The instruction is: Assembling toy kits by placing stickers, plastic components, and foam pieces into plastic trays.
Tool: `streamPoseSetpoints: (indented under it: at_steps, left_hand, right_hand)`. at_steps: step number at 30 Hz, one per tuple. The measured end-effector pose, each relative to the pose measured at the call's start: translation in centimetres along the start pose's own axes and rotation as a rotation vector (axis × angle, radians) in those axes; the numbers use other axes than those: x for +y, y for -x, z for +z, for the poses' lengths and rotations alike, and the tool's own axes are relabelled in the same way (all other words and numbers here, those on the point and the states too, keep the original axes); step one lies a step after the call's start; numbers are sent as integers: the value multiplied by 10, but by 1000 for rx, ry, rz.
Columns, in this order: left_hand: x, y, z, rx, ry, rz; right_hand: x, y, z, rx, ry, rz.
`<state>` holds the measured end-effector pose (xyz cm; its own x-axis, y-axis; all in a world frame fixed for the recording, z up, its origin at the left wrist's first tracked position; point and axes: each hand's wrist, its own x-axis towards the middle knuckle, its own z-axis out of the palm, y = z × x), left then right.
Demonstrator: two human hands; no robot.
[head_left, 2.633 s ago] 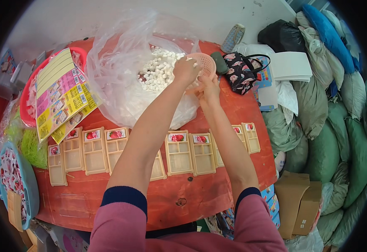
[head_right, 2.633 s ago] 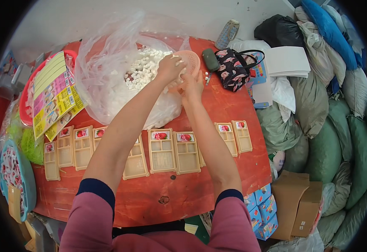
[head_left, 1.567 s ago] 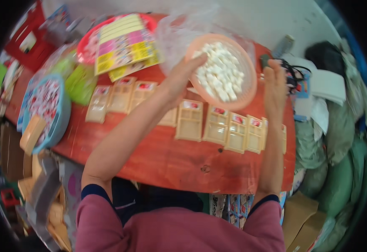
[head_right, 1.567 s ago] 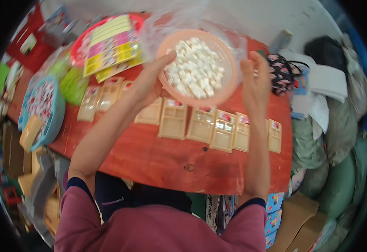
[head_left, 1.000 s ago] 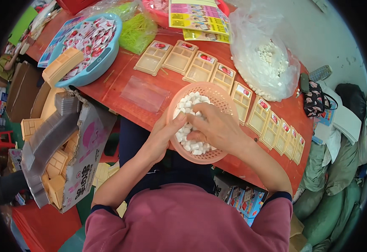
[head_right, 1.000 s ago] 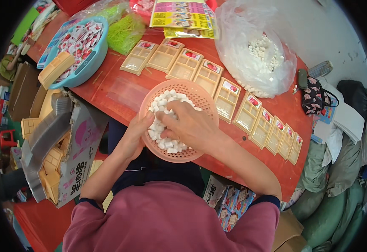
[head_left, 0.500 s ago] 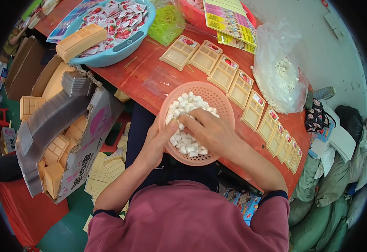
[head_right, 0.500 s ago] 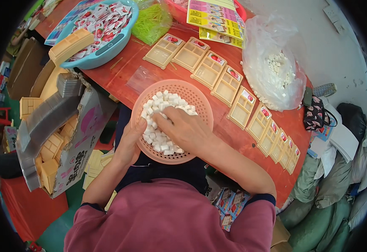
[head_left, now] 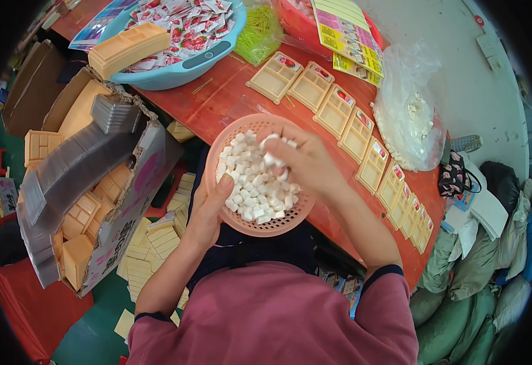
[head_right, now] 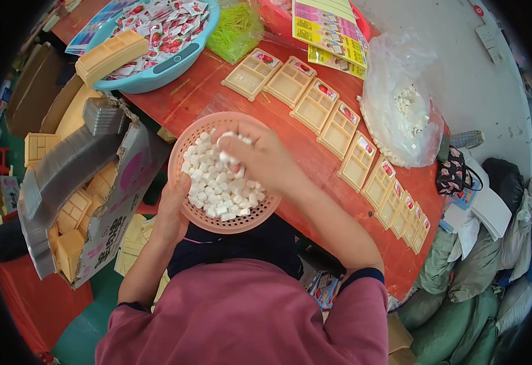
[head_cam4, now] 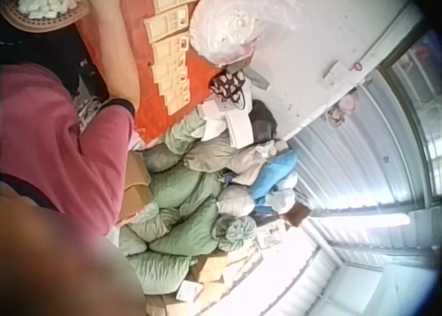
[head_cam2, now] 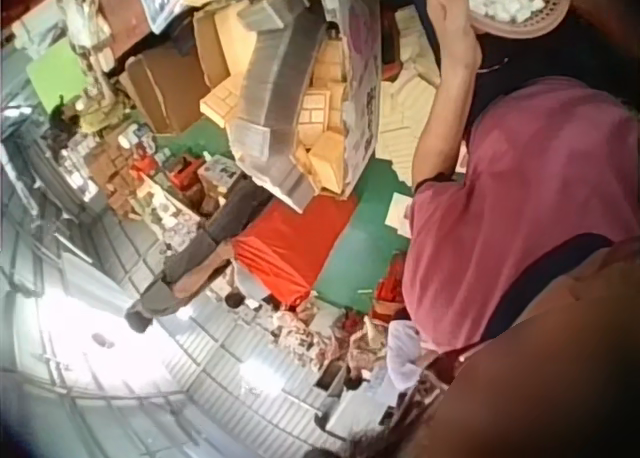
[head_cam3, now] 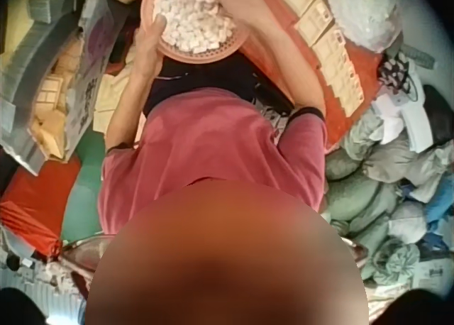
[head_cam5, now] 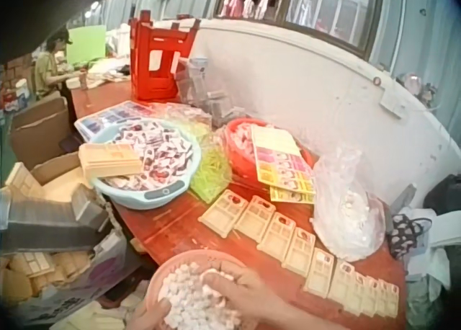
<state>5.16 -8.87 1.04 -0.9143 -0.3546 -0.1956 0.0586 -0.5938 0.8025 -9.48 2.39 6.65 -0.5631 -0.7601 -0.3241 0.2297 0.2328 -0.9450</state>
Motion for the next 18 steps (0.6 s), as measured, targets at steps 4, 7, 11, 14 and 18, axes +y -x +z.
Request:
streamPoseSetpoints:
  at_steps: [4, 7, 11, 14, 18]
  left_hand:
    - [3, 2, -15, 56, 27, -14]
    - [3, 6, -24, 67, 39, -18]
    - [7, 14, -36, 82, 34, -9]
    - [11, 17, -46, 74, 30, -16]
    - [14, 16, -50, 78, 50, -29]
  right_hand:
    - [-15, -52, -29, 185, -151, -113]
    - [-2, -102, -55, 288, 253, -216]
    - [25, -158, -78, 445, 1107, -761]
    - [34, -166, -75, 404, 1254, -744]
    - [31, -161, -70, 393, 1351, -793]
